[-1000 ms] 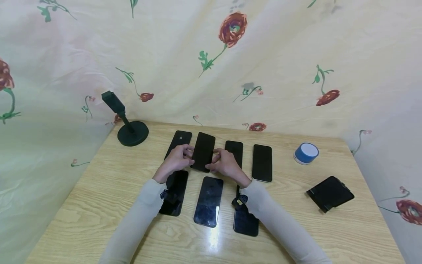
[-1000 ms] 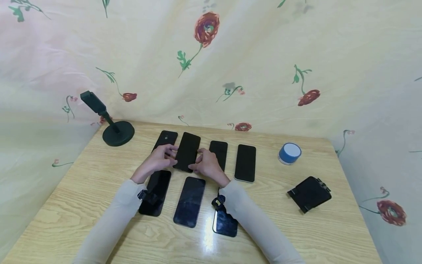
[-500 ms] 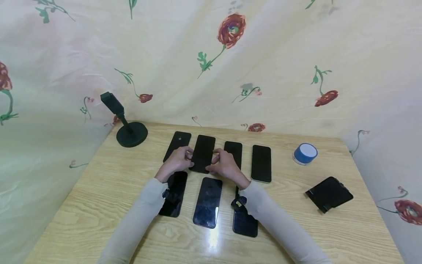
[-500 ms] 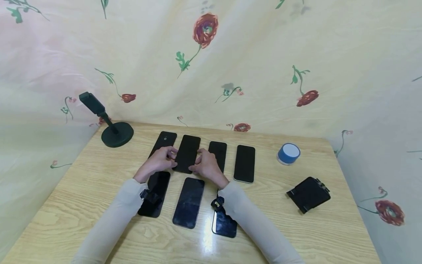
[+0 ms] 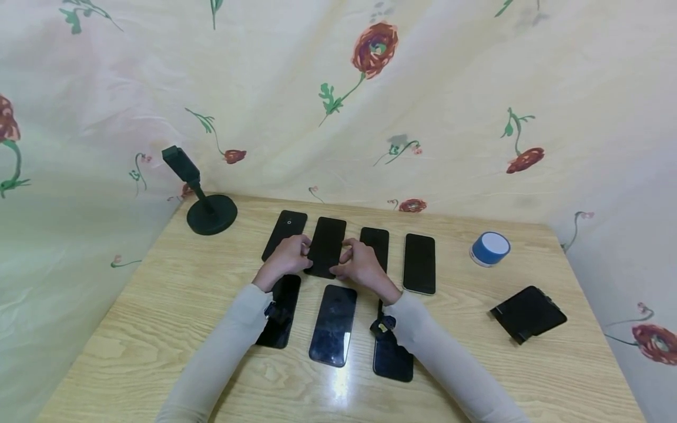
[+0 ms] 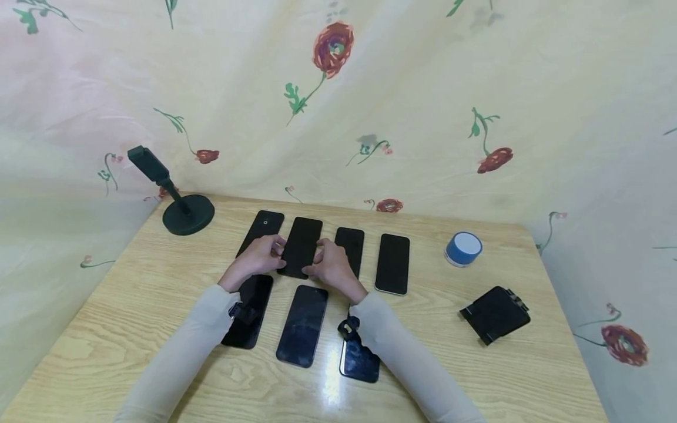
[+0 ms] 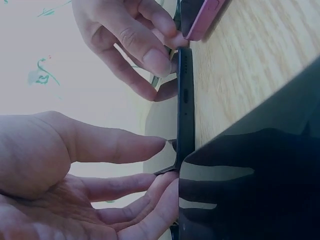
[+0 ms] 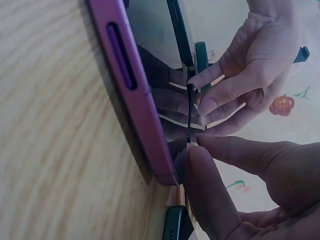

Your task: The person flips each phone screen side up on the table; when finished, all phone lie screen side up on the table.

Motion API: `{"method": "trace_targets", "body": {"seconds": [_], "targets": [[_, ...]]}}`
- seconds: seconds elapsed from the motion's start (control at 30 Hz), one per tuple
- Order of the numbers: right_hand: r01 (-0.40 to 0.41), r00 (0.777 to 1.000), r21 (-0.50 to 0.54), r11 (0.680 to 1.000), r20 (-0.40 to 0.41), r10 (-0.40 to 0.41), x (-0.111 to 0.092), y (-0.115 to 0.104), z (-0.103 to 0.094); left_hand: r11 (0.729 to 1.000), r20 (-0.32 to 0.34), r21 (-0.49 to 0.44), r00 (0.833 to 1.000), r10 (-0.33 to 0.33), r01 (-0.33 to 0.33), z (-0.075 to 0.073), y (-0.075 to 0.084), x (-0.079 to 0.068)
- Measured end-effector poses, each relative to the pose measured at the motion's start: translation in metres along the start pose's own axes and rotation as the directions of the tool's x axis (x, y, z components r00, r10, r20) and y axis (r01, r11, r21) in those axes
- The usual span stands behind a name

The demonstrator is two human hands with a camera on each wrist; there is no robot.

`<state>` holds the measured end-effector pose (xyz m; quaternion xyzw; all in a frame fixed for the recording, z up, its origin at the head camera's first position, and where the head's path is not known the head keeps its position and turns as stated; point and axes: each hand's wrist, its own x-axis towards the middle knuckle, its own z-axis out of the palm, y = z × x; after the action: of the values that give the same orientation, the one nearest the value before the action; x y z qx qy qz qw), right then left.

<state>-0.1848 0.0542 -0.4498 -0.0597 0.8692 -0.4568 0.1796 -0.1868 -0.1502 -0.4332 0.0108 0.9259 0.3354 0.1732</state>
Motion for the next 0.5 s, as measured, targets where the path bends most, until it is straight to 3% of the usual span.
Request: {"method": "trace_targets", "body": {"seconds": [0.2,0.5], "targets": [[0.004,1.000,-0.033,0.999,0.016,-0.004,-0.002,-0.002,-0.003,1.000,0.007,0.009,1.000,0.016,-0.016,-0.001,0.000,-0.002],[0.032,0.999,-0.105,0.994,0.025,-0.029,-0.002,-0.008,-0.012,0.996,0.029,-0.070,0.998,0.054,-0.052,-0.003,-0.005,-0.007]]}}
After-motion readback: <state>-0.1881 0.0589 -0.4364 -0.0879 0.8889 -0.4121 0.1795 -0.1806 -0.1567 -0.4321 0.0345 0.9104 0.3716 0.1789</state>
